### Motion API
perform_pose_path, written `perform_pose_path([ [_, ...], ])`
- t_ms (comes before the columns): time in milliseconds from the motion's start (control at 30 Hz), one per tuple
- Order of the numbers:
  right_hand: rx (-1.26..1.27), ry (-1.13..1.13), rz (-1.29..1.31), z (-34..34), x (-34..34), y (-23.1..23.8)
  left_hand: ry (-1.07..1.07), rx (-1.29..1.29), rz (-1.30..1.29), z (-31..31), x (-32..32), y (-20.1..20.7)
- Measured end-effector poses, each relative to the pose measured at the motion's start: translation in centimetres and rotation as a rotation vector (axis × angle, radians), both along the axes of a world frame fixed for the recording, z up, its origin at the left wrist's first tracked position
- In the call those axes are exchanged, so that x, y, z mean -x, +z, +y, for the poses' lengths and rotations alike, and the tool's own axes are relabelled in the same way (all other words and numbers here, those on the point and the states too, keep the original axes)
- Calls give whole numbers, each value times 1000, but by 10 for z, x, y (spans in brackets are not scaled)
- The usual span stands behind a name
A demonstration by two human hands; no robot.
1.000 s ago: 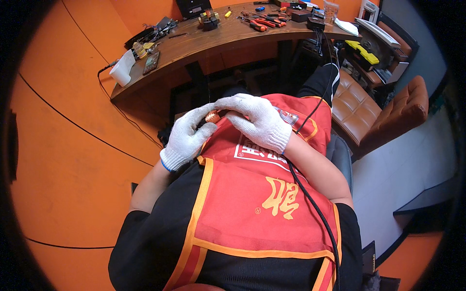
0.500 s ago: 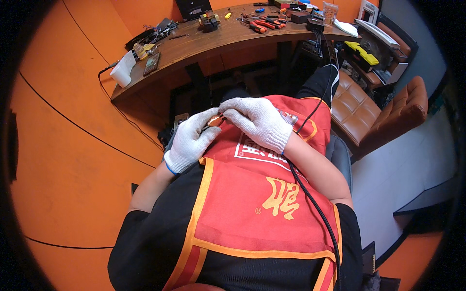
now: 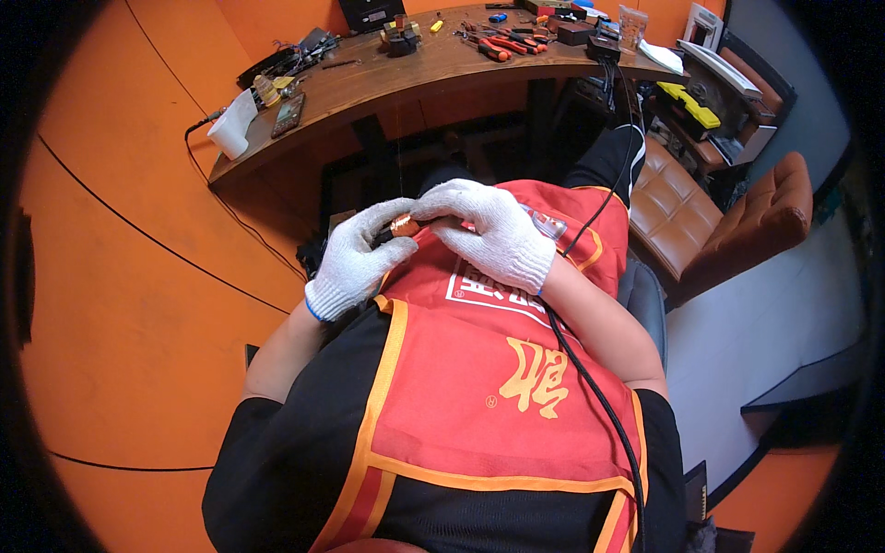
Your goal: The person winds a thin copper wire around a small cylindrical object held in both hands. They repeatedly rotate and adjust the object while wrapping the wire tightly around it. The person occasionally pauses to inspect the winding and reposition their grip.
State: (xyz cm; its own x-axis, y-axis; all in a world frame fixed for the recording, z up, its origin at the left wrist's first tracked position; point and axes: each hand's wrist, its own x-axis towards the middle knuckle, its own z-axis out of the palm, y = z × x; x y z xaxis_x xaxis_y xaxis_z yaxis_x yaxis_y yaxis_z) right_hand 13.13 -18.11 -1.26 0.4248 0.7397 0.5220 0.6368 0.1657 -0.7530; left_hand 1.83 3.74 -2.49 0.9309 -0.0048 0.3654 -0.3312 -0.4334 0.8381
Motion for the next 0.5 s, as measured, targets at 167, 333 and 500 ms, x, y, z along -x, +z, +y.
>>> perform_pose_path([
  [167, -91, -64, -118, 4, -5, -7, -45, 312, 231, 1, 3, 3],
  [333, -165, -164, -136, 5, -8, -13, -41, 498, 304, 6, 1, 1],
  [500, -149, -132, -193, 3, -8, -10, -54, 651, 285, 9, -2, -4],
])
